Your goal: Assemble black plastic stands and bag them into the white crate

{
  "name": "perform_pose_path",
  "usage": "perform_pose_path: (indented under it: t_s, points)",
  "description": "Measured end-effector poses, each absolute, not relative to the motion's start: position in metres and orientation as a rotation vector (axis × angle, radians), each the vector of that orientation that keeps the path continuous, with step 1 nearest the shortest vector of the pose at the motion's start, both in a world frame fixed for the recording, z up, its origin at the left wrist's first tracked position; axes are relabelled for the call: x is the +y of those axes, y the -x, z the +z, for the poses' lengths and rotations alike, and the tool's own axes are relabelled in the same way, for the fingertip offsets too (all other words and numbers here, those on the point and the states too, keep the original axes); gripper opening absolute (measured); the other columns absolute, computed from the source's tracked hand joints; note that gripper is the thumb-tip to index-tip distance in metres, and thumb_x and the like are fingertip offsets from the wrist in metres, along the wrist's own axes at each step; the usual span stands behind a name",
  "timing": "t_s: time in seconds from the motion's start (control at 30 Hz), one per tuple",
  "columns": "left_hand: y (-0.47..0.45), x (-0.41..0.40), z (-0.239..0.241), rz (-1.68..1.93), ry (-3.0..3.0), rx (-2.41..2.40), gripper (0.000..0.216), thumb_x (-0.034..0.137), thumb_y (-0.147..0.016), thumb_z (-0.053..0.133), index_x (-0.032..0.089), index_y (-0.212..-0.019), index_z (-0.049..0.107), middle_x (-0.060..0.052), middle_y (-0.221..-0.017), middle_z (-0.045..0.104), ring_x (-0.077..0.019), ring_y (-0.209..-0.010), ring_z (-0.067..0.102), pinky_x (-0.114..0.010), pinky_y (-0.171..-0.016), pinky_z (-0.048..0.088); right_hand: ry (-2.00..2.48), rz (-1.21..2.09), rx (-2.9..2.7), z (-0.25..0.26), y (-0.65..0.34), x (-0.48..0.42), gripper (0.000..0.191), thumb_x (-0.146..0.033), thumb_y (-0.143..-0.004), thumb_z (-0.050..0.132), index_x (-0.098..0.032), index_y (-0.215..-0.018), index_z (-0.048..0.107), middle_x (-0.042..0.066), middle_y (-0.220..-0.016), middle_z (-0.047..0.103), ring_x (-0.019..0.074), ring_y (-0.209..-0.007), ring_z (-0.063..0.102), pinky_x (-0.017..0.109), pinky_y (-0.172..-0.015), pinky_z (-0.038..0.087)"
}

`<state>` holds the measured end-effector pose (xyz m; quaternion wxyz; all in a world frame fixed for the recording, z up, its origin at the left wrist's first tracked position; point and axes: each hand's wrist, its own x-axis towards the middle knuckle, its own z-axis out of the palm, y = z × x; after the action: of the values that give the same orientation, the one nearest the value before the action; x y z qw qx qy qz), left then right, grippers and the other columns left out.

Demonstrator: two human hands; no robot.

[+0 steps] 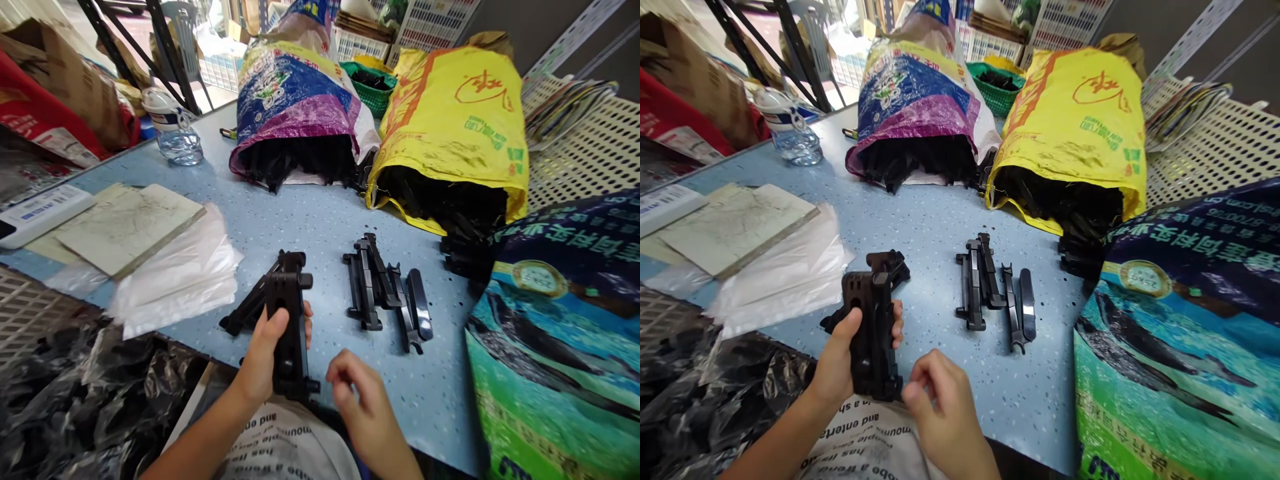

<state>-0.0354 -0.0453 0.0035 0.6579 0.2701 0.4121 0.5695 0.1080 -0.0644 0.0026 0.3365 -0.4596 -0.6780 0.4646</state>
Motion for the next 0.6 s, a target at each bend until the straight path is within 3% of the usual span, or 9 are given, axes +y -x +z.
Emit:
perform_pose_path:
  t_s: [0.17,0.33,0.47,0.6]
  points:
    - [0.03,-0.038,0.009,1.256,-0.415,0.93,0.037,0.049,-0.071,0.046,0.014,-0.084,0.049,0.0,-0.062,0.048,-0.0082,-0.052,0.042,-0.02,-0.05,0.038,1.105,0.908,-1.986,-0.018,-0.096,-0.072,0.022,-0.03,-0.085,0.033,-0.018,-0.068,0.041,0.0,-0.06,0.042,0.0128,-0.055,0.04,0.025,-0.049,0.026]
    - [0.026,-0.046,0.01,1.2,-0.543,0.837,0.042,0.051,-0.068,0.05,0.014,-0.087,0.051,-0.002,-0.067,0.051,-0.0093,-0.055,0.044,-0.021,-0.051,0.039,0.848,0.589,-2.021,-0.029,-0.093,-0.076,0.02,-0.021,-0.082,0.029,-0.019,-0.062,0.033,-0.001,-0.054,0.034,0.0128,-0.05,0.032,0.028,-0.047,0.02]
    - [0.025,-0.057,0.005,1.425,-0.625,0.797,0.051,0.05,-0.063,0.057,0.023,-0.104,0.046,-0.004,-0.085,0.052,-0.0129,-0.064,0.048,-0.025,-0.055,0.042,0.991,0.726,-1.808,-0.033,-0.089,-0.084,0.023,-0.02,-0.081,0.03,-0.02,-0.058,0.029,-0.003,-0.052,0.03,0.0111,-0.047,0.032,0.026,-0.046,0.021]
    - [0.028,-0.068,-0.018,1.512,-0.921,0.883,0.036,0.055,-0.063,0.051,0.021,-0.071,0.057,-0.002,-0.062,0.051,-0.0146,-0.057,0.048,-0.028,-0.055,0.042,1.313,1.145,-1.497,-0.031,-0.082,-0.084,0.032,-0.031,-0.081,0.032,-0.021,-0.052,0.021,-0.005,-0.048,0.023,0.0095,-0.043,0.026,0.024,-0.042,0.02]
